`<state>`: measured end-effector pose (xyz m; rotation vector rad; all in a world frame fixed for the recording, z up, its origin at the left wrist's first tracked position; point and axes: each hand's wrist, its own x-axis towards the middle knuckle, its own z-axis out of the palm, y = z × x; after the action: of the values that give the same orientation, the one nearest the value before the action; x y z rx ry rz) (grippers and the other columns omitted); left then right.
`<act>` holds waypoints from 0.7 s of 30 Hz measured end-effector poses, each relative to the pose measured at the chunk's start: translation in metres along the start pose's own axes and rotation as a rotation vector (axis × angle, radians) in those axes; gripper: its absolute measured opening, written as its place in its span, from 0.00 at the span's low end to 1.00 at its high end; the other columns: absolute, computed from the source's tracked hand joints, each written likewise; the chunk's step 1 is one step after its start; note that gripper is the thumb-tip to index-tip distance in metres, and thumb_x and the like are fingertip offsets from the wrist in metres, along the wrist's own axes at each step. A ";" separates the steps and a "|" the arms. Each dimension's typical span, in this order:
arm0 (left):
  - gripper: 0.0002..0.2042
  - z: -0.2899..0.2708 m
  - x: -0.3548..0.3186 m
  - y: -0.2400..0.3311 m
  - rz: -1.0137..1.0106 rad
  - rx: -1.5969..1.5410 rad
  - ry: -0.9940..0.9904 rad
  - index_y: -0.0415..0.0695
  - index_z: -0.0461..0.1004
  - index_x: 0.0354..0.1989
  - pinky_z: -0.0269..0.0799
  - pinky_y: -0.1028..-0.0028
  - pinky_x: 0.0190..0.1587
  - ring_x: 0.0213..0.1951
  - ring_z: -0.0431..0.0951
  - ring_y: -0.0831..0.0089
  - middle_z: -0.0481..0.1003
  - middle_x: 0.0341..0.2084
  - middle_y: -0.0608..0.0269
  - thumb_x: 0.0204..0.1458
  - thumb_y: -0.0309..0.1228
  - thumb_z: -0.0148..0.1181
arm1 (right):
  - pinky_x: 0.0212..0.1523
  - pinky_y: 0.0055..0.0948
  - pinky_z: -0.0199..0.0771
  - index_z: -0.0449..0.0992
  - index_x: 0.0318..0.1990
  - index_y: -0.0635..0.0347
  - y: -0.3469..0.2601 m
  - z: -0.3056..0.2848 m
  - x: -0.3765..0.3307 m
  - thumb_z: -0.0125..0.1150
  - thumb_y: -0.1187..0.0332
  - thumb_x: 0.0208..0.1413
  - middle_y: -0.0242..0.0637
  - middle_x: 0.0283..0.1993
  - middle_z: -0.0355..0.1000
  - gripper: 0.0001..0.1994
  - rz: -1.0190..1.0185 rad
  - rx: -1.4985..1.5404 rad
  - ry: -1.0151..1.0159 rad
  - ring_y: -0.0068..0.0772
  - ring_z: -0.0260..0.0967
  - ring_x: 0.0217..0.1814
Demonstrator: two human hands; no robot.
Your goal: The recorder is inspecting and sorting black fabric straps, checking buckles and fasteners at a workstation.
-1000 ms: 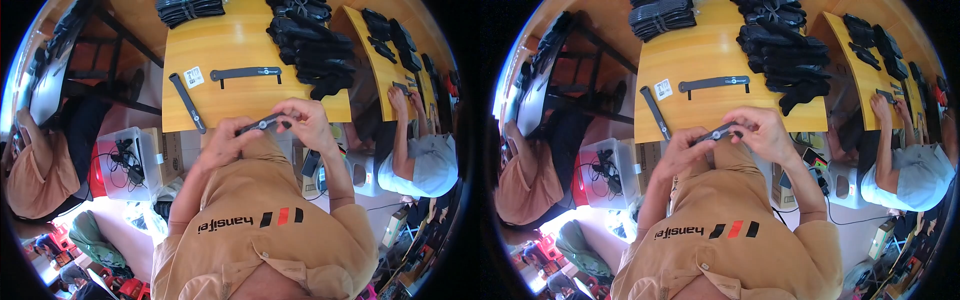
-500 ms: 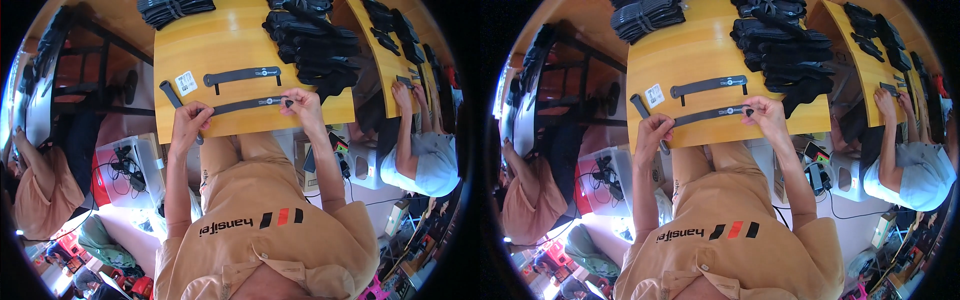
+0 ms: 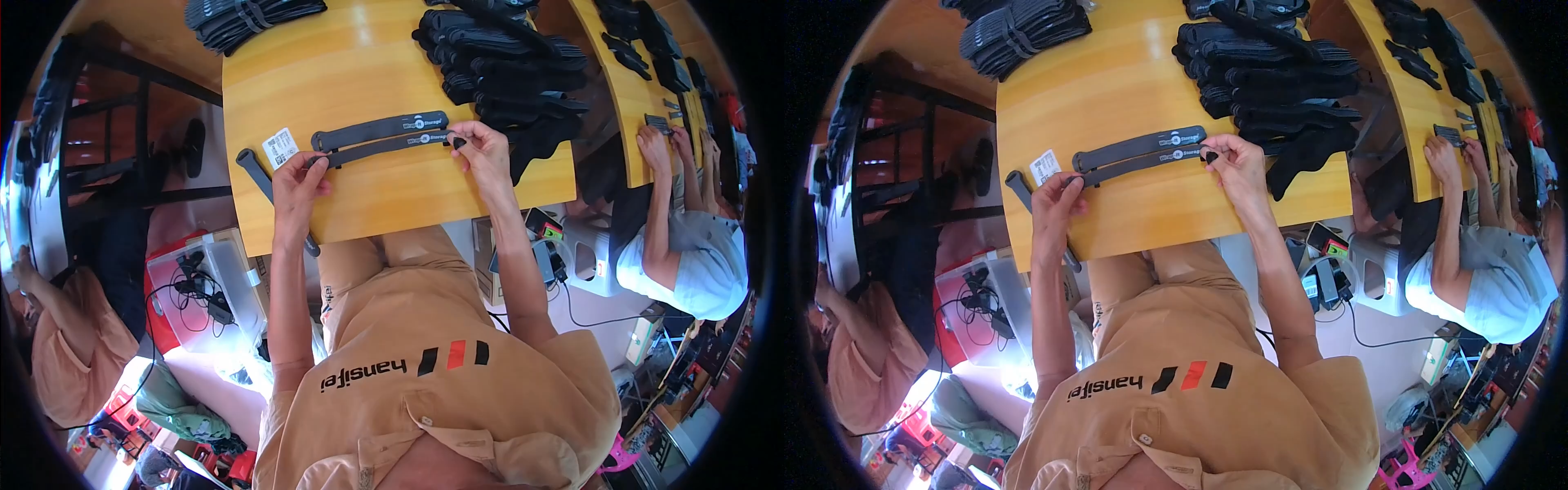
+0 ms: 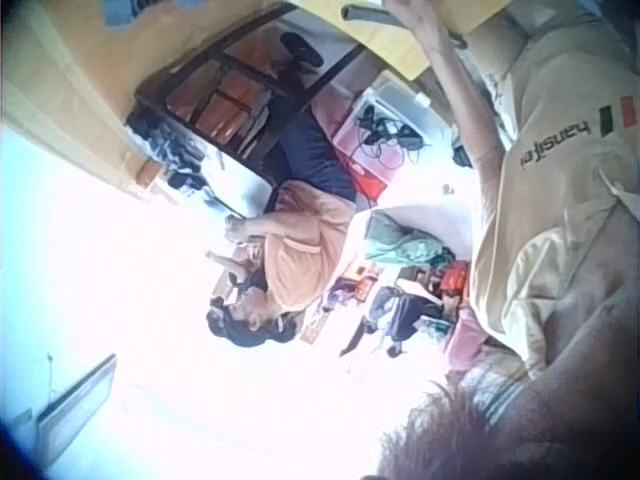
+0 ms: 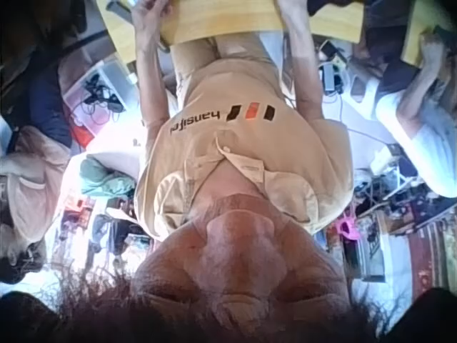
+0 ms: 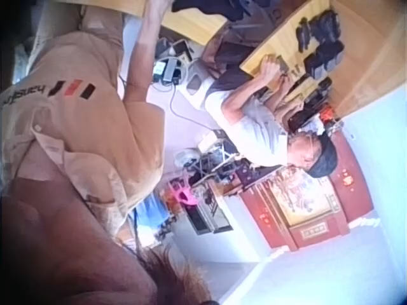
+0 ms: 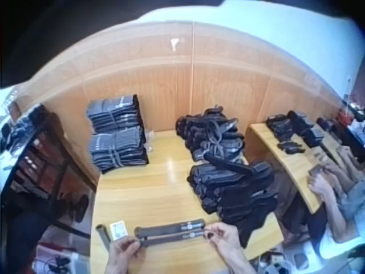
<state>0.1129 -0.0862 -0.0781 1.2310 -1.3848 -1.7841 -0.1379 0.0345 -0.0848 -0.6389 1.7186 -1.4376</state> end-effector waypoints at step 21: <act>0.06 0.010 0.018 -0.013 0.029 0.141 0.173 0.37 0.73 0.35 0.61 0.84 0.19 0.18 0.65 0.85 0.69 0.19 0.70 0.51 0.27 0.58 | 0.21 0.18 0.63 0.73 0.34 0.65 0.018 0.021 0.006 0.57 0.83 0.45 0.33 0.25 0.70 0.07 -0.360 -0.255 0.349 0.16 0.63 0.20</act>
<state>0.0974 -0.0926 -0.0955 1.3967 -1.4395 -1.5423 -0.1218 0.0217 -0.1048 -0.9139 2.1666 -1.6638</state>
